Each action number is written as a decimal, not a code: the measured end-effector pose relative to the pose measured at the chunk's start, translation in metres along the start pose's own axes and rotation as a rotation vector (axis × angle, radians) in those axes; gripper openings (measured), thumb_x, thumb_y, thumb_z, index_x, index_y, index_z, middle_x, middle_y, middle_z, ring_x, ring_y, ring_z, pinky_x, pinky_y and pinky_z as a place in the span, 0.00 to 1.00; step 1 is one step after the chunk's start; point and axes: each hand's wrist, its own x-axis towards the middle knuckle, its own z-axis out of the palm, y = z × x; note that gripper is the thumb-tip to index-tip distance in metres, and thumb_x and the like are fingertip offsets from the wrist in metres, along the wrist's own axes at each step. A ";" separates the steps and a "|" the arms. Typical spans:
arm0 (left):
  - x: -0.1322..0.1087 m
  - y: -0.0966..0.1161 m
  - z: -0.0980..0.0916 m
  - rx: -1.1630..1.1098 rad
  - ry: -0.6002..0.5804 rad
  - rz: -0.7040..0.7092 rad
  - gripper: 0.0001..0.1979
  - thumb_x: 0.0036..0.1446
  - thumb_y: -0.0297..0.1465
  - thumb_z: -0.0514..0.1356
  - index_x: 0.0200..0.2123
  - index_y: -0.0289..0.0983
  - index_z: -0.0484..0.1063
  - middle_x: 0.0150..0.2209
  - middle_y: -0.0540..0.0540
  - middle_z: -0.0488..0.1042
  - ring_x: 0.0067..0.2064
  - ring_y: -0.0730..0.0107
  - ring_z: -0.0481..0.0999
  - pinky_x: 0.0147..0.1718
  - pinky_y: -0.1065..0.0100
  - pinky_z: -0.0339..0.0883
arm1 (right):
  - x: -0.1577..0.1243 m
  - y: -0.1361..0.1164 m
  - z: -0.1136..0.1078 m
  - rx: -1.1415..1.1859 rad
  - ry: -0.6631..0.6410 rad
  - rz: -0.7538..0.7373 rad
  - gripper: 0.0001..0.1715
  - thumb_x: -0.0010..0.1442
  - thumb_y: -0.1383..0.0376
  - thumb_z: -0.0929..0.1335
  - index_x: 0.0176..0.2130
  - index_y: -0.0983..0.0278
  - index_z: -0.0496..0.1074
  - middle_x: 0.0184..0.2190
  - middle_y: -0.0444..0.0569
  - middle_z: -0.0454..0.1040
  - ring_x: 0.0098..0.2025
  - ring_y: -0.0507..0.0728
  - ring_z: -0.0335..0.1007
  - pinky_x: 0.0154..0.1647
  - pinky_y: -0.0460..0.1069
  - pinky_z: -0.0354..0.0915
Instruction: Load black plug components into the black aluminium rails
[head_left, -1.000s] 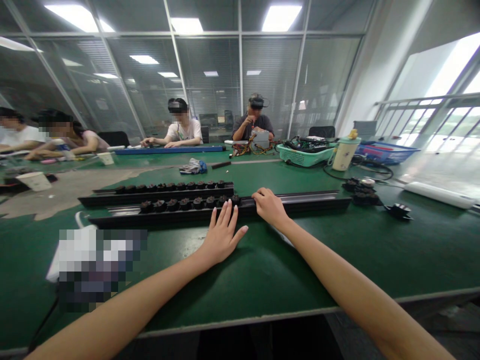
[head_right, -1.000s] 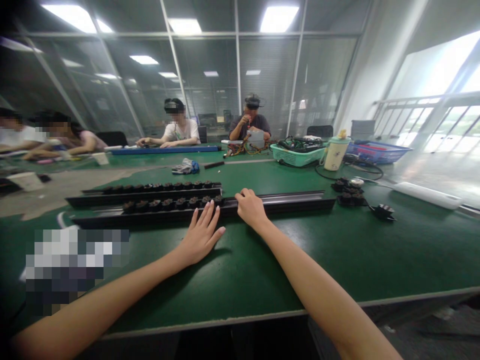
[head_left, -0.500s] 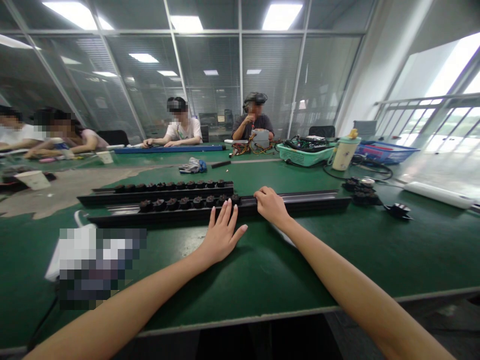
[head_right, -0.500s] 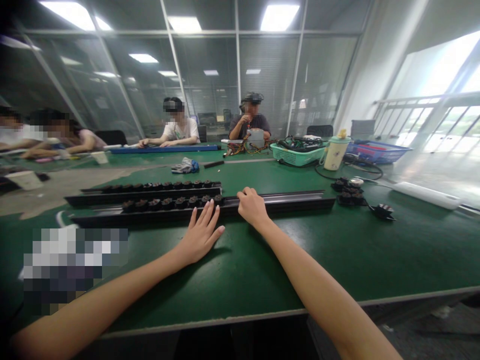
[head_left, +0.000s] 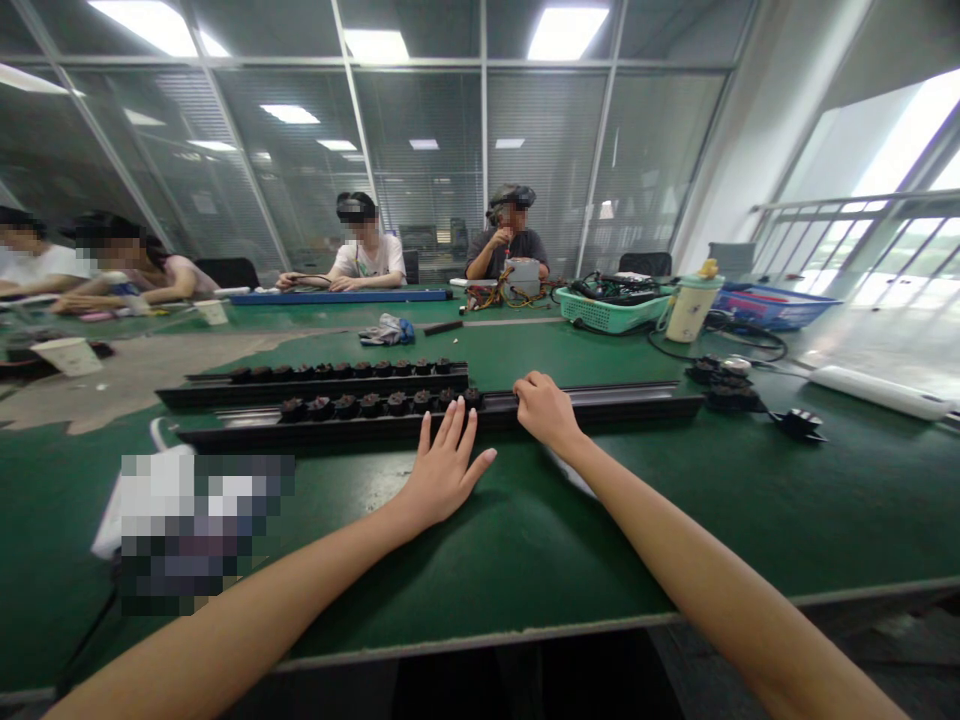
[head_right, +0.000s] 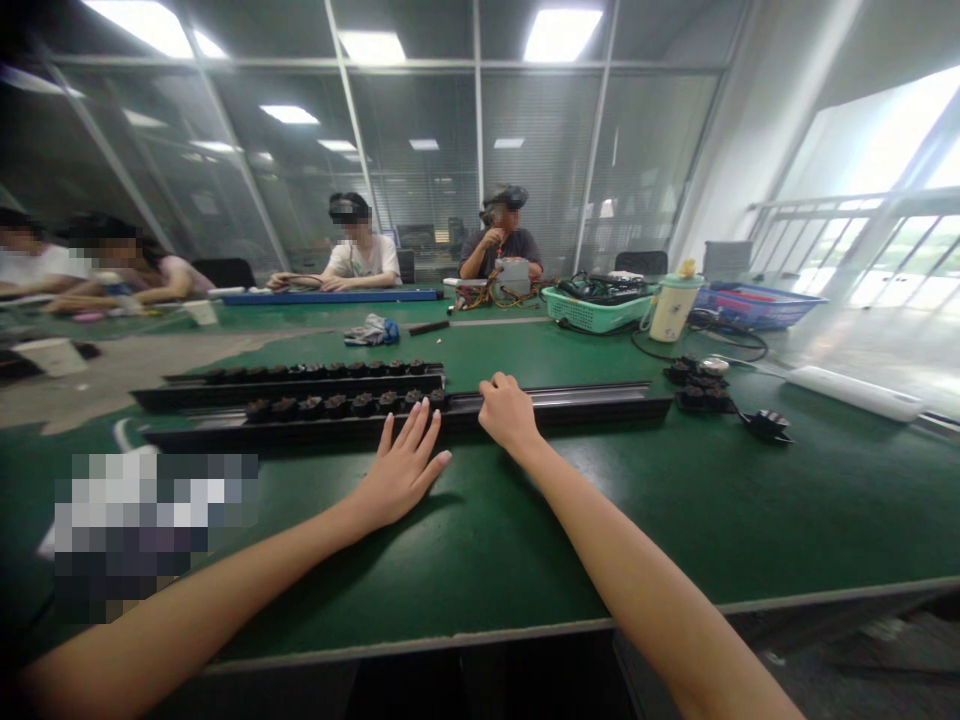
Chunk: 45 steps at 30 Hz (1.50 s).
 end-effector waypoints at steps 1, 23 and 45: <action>0.000 0.000 -0.001 0.000 0.002 -0.001 0.37 0.73 0.49 0.36 0.75 0.33 0.45 0.76 0.35 0.39 0.77 0.55 0.37 0.72 0.40 0.34 | 0.000 -0.001 -0.001 -0.007 -0.008 0.010 0.19 0.69 0.71 0.59 0.49 0.62 0.75 0.51 0.56 0.72 0.54 0.61 0.66 0.46 0.50 0.66; 0.000 -0.004 0.004 0.013 0.056 0.008 0.36 0.73 0.50 0.38 0.75 0.37 0.44 0.76 0.36 0.43 0.77 0.54 0.41 0.72 0.38 0.34 | 0.009 0.030 0.006 0.065 0.036 -0.314 0.16 0.71 0.70 0.60 0.47 0.63 0.77 0.49 0.56 0.75 0.50 0.59 0.68 0.56 0.53 0.65; 0.002 -0.003 0.004 0.004 0.043 0.003 0.35 0.73 0.49 0.37 0.76 0.37 0.43 0.77 0.37 0.41 0.77 0.55 0.39 0.72 0.40 0.31 | -0.001 0.038 0.032 0.389 0.200 -0.145 0.21 0.71 0.65 0.61 0.56 0.62 0.78 0.58 0.59 0.75 0.62 0.59 0.69 0.64 0.57 0.64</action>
